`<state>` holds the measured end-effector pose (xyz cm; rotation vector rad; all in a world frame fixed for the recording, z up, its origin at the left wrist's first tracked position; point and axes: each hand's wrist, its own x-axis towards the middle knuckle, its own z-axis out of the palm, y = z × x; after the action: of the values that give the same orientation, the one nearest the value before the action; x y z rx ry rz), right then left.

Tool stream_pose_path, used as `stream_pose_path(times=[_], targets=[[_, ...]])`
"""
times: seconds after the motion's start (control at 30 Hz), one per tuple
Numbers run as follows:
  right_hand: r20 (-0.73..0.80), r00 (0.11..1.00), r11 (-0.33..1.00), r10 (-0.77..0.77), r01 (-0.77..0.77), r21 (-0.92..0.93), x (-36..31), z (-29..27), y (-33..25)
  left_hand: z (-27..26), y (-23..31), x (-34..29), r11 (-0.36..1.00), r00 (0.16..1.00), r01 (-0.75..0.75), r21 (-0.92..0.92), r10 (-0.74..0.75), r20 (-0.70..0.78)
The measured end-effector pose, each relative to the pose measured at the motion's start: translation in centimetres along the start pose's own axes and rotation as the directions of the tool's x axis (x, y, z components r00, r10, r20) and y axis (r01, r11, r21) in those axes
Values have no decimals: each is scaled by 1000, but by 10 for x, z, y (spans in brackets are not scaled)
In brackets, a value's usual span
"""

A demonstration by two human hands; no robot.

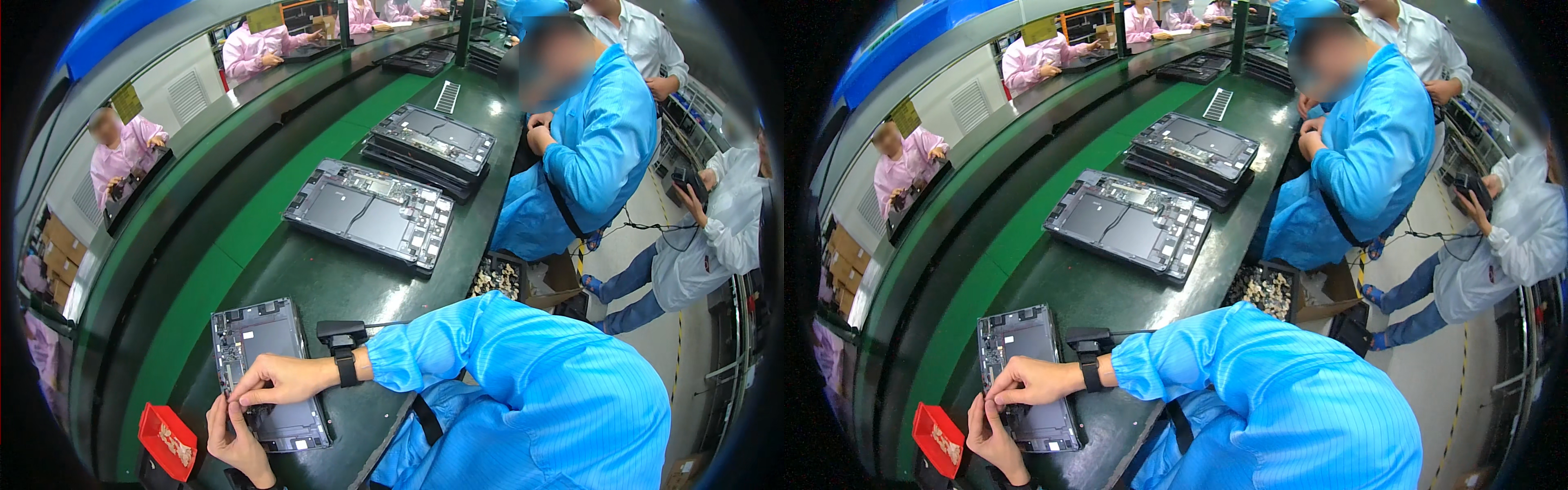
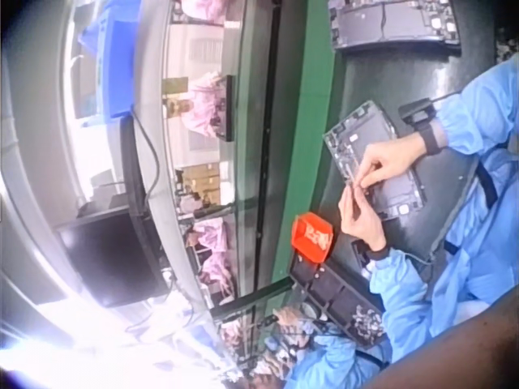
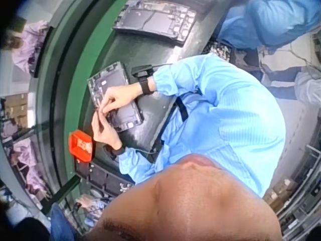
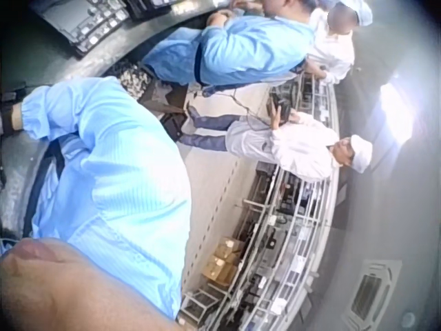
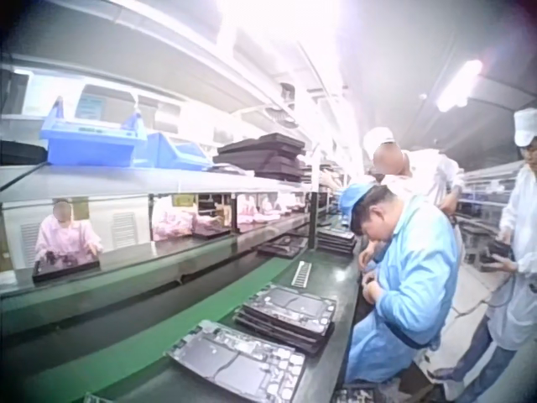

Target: Assembling internal components, including wiring and circuit boards, into an electronic device housing on a production line.

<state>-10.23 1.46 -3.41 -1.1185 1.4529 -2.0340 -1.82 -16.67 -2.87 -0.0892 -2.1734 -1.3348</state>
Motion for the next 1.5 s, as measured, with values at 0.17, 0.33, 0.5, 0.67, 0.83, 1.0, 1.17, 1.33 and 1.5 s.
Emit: stream_pose_path(times=[0.17,0.33,0.5,0.67,0.83,1.0,1.17,1.33,1.5], targets=[[42,999,998,-10,12,-59,2,15,-3,-22,18,-7,936,988,-153,317,141,60],[-73,996,971,46,-62,-231,-12,-7,-15,-1,25,14,978,978,-169,120,152,141],[-72,986,985,148,-154,-81,-10,0,-11,-13,21,6,992,987,-124,16,122,100],[-15,988,982,152,-153,-114,-6,1,-8,-16,18,3,990,988,-126,61,120,97],[-28,987,984,156,-157,-82,-4,2,-10,-20,16,3,985,992,-126,116,124,23],[-30,988,987,148,-150,-52,-6,0,-7,-21,17,5,946,958,-286,150,288,11],[-54,990,990,133,-134,-30,-7,0,-5,-17,17,5,954,963,-270,134,267,36],[-11,989,986,146,-146,-86,-6,-1,-6,-19,15,4,973,977,-213,94,210,42],[26,988,968,152,-144,-207,-5,0,-8,-25,15,6,882,931,-365,298,352,99]])
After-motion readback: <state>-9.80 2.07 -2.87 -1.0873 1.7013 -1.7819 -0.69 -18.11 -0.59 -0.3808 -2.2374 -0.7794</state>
